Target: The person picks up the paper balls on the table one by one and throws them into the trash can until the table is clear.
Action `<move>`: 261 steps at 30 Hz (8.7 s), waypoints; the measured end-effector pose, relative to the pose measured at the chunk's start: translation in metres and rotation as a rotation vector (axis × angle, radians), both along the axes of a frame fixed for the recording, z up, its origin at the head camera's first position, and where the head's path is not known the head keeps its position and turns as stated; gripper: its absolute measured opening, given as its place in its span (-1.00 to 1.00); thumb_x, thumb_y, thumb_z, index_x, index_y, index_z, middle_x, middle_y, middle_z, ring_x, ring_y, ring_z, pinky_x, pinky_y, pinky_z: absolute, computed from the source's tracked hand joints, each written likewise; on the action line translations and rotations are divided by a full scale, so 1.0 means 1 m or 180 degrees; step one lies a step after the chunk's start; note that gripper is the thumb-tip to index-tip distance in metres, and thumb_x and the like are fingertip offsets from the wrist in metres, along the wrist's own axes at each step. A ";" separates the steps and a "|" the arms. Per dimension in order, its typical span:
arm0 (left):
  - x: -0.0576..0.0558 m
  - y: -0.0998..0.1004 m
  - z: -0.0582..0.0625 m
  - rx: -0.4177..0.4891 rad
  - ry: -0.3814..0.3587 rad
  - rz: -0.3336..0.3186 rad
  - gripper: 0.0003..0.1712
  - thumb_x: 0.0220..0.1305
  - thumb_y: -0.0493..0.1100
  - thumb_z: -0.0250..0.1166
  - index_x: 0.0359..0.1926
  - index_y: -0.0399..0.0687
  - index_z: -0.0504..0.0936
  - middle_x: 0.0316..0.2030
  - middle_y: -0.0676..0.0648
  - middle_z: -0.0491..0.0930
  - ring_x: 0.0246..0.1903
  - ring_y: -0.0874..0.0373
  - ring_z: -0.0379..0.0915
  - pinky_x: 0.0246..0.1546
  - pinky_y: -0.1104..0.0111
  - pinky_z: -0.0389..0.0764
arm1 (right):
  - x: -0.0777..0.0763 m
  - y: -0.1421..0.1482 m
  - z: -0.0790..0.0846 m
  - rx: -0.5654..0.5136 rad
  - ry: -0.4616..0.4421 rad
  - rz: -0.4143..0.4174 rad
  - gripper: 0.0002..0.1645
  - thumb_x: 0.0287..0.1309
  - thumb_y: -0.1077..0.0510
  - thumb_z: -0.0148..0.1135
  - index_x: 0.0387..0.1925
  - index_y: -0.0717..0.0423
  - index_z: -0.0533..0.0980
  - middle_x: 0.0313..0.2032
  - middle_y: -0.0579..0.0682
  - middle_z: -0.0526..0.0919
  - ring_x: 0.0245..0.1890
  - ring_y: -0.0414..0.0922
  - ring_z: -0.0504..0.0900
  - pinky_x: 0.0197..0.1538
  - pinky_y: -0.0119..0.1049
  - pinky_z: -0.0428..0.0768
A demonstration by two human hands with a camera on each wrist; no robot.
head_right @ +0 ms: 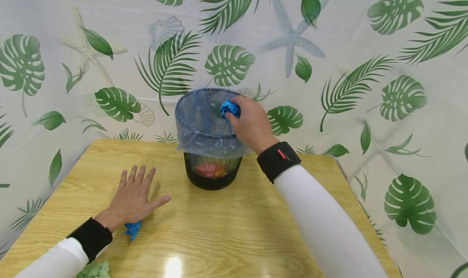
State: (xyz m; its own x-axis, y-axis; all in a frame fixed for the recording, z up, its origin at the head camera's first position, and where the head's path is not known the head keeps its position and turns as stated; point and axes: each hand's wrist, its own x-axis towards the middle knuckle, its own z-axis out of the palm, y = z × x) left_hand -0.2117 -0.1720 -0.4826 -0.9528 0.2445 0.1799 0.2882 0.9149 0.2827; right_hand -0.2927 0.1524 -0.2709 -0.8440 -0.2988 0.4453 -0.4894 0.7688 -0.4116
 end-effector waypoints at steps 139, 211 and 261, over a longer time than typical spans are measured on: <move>0.015 0.013 0.090 0.0540 0.1347 -0.0348 -0.45 0.25 -0.22 0.50 0.19 -0.38 0.58 0.01 -0.30 0.66 -0.12 -0.19 0.43 -0.09 0.06 0.59 | 0.093 0.116 -0.237 0.0958 -0.0635 -0.0361 0.14 0.30 -0.53 0.09 0.63 0.03 0.07 0.53 0.38 0.08 0.51 0.41 0.03 0.42 0.48 -0.08; -0.044 0.080 0.141 0.0982 0.0903 -0.0785 0.07 0.47 0.17 0.26 0.63 -0.25 -0.13 0.61 -0.35 -0.25 0.61 -0.19 -0.38 0.57 -0.04 -0.30 | 0.095 0.114 -0.234 0.0931 -0.0607 -0.0333 0.15 0.29 -0.52 0.11 0.63 0.04 0.07 0.54 0.37 0.08 0.52 0.39 0.03 0.44 0.45 -0.10; 0.088 -0.049 0.042 -0.0426 -0.1559 -0.0376 -0.04 -0.05 0.63 0.36 -0.02 -0.12 0.63 -0.21 -0.06 0.62 -0.27 0.01 0.58 -0.35 -0.01 0.64 | 0.091 0.111 -0.237 0.0981 -0.0666 -0.0305 0.14 0.29 -0.54 0.08 0.62 0.03 0.08 0.53 0.38 0.09 0.53 0.38 0.01 0.44 0.46 -0.09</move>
